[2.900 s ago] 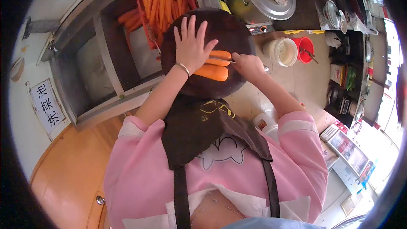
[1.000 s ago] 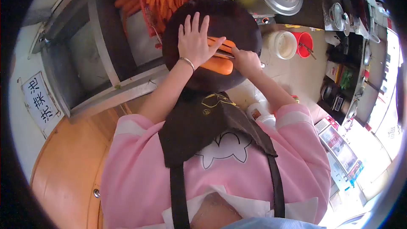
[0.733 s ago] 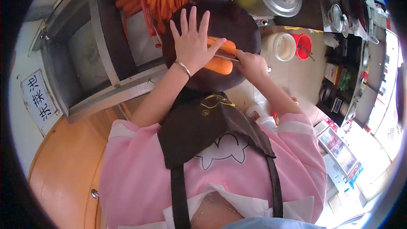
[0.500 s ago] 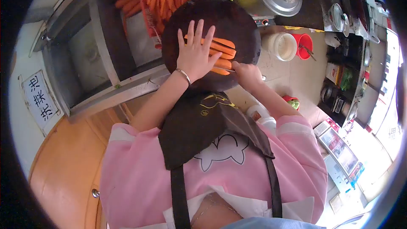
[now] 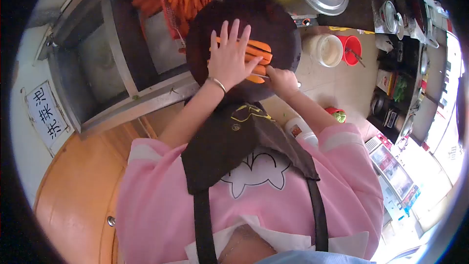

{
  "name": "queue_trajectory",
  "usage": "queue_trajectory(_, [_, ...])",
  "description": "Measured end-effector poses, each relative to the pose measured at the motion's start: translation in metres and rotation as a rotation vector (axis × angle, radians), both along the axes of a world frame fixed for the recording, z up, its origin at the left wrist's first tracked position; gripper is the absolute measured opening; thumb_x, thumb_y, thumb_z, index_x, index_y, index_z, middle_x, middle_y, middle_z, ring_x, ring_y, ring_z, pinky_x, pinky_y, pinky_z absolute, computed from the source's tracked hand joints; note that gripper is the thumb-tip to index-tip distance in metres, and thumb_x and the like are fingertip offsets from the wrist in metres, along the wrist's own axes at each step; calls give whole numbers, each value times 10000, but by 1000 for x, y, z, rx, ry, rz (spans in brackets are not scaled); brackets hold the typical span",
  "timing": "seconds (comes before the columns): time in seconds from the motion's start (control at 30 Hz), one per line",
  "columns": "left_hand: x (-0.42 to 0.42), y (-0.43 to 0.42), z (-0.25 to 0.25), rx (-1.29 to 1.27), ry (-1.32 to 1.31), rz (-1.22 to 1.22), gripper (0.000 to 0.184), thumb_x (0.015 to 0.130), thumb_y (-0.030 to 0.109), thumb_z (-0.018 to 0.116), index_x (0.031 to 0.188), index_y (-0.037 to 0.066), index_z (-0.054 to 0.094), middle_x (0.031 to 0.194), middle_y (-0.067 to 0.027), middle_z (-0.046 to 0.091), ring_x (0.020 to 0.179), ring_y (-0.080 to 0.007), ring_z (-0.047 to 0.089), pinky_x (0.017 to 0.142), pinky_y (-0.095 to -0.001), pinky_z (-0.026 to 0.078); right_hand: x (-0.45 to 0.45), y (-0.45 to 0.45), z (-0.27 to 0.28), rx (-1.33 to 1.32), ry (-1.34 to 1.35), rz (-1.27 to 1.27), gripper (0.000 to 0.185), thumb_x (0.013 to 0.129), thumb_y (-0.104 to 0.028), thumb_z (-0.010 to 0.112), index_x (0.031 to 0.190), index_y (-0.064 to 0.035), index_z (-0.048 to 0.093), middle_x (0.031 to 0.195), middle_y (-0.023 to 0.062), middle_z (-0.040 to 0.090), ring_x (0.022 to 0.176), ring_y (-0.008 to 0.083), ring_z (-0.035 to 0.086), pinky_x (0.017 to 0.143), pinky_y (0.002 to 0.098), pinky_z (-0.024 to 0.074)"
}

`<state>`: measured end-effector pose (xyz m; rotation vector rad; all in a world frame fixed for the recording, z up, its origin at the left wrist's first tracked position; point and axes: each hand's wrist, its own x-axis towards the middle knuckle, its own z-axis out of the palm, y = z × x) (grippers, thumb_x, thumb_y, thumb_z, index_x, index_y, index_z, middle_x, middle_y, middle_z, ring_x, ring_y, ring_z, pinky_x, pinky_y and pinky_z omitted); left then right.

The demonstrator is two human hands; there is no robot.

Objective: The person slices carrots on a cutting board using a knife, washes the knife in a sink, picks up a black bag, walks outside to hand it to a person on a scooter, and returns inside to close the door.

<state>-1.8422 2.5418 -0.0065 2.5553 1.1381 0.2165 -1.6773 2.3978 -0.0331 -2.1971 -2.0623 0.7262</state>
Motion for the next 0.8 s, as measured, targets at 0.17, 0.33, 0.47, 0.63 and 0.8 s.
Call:
queue_trajectory(0.17, [-9,12,-18,-65,-85,22,789,815,578,591,1389,73,398,1419,-199,393,1313,-386,359,1051,-497,327,-10,9,11,-60,-84,4,229,824,-291,631,835,-105,498,629,92,601,577,317,627,523,440,505])
queue_trajectory(0.33, [-3,0,-4,23,-26,-16,818,799,596,600,1381,57,401,1404,-214,407,1282,-400,394,1042,-470,352,-5,1,-1,-69,-29,-10,259,848,-336,619,852,-101,508,671,101,628,621,326,636,567,440,513])
queue_trajectory(0.47, [-11,11,-20,-60,-71,9,822,802,602,592,1393,69,388,1412,-215,400,1298,-390,386,1048,-469,347,-16,8,11,-181,-107,-20,262,834,-329,637,854,-103,506,697,100,644,630,328,642,579,437,519])
queue_trajectory(0.63, [-12,-1,-17,-39,0,-75,819,808,615,572,1414,104,368,1430,-203,384,1303,-384,383,1045,-483,348,-23,-5,-1,-196,-119,-83,233,846,-306,610,906,-108,504,698,100,650,651,325,657,581,445,525])
queue_trajectory(0.8, [-18,-6,-15,37,-43,-20,797,809,608,573,1408,121,377,1452,-173,353,1341,-373,318,1079,-562,238,-22,-2,6,-146,-107,-61,198,859,-288,586,899,-111,506,711,95,646,644,324,650,568,457,517])
